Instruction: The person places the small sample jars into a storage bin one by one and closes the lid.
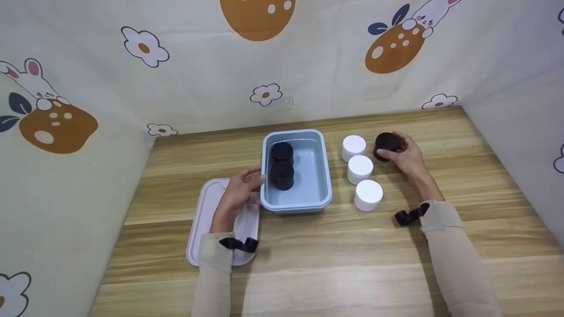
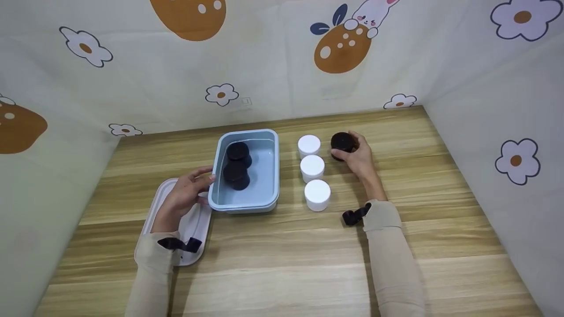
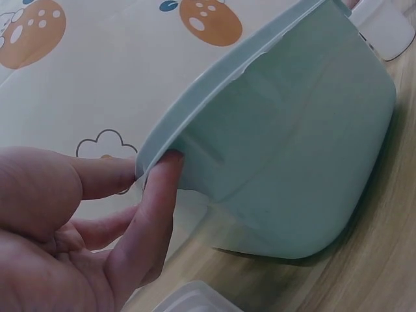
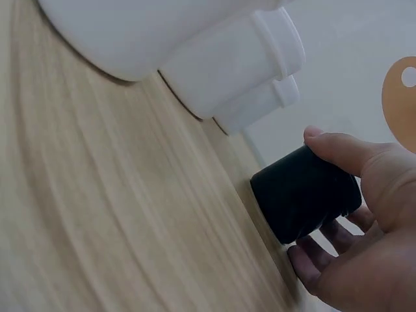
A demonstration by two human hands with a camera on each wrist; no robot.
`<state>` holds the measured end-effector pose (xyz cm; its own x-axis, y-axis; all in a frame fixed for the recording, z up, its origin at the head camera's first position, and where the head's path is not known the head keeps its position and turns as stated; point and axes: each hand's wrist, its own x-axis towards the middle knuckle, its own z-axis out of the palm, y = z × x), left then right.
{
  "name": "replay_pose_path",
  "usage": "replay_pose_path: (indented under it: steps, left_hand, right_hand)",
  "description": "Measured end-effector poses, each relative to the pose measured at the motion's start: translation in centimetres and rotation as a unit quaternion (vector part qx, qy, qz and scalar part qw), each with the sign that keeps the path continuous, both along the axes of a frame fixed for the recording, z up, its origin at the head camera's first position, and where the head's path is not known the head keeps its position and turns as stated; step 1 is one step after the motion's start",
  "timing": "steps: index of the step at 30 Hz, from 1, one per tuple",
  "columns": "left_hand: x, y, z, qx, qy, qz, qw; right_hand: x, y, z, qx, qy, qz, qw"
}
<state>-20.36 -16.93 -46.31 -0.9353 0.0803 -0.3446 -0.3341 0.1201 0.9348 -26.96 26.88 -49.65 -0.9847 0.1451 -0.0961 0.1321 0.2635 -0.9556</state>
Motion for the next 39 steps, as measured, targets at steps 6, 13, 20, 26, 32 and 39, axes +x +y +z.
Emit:
replay_pose_path:
  steps: [6,13,20,26,32,39]
  left_hand:
    - [0.0,0.1,0.1,-0.003,-0.003,-0.001,1.0000]
    - [0.1,0.1,0.2,-0.012,0.002,0.000,0.9999]
    - [0.1,0.3,0.2,-0.006,0.011,0.003,0.9999]
    - [0.1,0.2,0.1,-0.004,0.011,0.002,0.9999]
    - [0.1,0.2,0.1,-0.004,0.014,-0.001,0.9999]
    - [0.0,0.2,0.1,-0.004,0.014,-0.003,0.9999]
  right_hand:
    - [0.3,0.0,0.1,0.000,0.003,-0.022,1.000]
    - [0.8,0.0,1.3,0.000,0.004,-0.027,1.000]
    - [2.0,-0.2,3.8,-0.004,0.017,-0.031,0.999]
    - [3.0,-0.9,6.2,0.012,0.032,-0.022,0.999]
    - [4.2,-1.9,8.1,0.008,0.072,-0.018,0.997]
    - [5.6,-3.5,9.8,-0.006,0.124,0.006,0.992]
